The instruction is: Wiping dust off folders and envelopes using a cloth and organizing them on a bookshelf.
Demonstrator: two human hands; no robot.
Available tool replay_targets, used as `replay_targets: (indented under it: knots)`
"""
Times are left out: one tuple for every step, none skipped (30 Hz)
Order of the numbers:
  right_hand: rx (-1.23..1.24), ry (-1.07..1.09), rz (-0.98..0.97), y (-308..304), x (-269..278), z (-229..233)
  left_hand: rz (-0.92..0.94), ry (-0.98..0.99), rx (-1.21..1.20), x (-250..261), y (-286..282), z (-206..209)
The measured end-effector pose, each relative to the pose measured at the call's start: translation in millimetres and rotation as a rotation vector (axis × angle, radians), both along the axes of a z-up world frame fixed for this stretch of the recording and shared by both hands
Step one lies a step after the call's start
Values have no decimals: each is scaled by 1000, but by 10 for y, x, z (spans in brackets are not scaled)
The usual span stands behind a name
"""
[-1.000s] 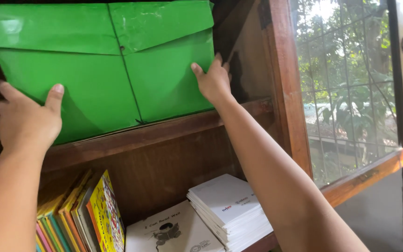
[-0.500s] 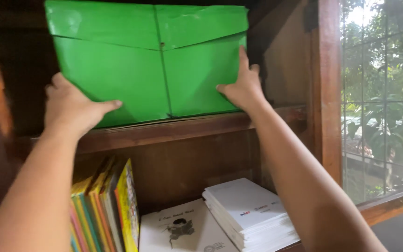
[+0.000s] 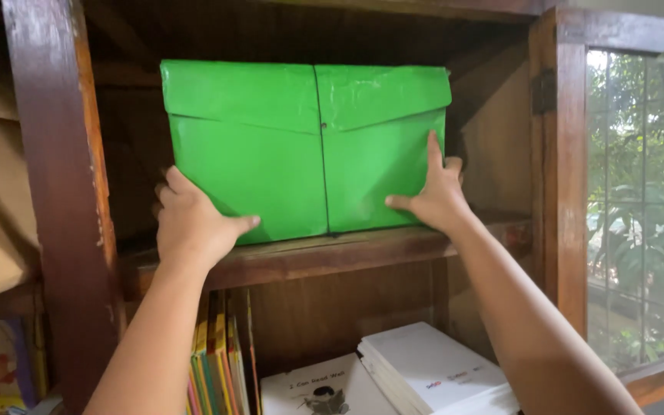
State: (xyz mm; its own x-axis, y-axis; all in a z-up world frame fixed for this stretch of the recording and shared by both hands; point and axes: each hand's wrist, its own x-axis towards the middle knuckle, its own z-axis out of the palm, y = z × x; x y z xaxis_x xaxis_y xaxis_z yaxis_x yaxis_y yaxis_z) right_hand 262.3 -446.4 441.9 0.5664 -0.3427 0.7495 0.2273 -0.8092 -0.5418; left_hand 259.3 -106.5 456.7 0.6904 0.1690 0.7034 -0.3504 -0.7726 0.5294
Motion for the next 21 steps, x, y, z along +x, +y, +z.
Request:
replay_targets:
  knots:
    - [-3,-5,-1,16,3,6,-1,-5,-3,-3,11,4]
    - [-8,10,4,22,7,13,2,10,17,-6,11,8]
    - [-13,23,9,20,9,23,5,24,37,-11,4,18]
    - [-15,16,7,-11,25,47,4,17,35,36,-2,46]
    - [-20,24,24,-34,48,46,19,16,33,84,1,56]
    - [-26,32,40,-56,78,38,34,14,32,139,4,58]
    - [-23,39,39,-45,82,55,32,20,35,201,-12,57]
    - [-27,33,48,-33,91,70,65,2,43,268,-28,52]
    - [-27,23,57,-16,97,91,97,-20,56,332,-39,69]
    - [-19,26,55,-21,182,89,96,-18,63,402,-26,97]
    - [-41,15,69,-26,275,107,103,-22,69,481,-13,130]
    - [-62,5,82,-28,373,123,111,-26,75,565,3,160]
    - [-55,5,79,-45,441,164,108,-27,81,588,-13,205]
    - [-70,25,69,-60,513,205,85,-17,65,615,-27,249]
    - [-88,45,61,-56,596,253,66,-8,46,642,-21,288]
    - [-85,46,62,-83,670,258,66,-7,48,660,-32,297]
    - [-99,120,86,-105,749,260,68,83,58,680,-41,304]
    - [-114,195,110,-125,829,261,69,174,68,701,-46,311]
    - [-111,194,112,-138,777,274,71,174,70,876,-18,315]
    - [-140,206,128,-141,727,288,139,205,91,1052,21,320]
    - [-169,221,142,-134,680,293,204,239,111,1239,70,310]
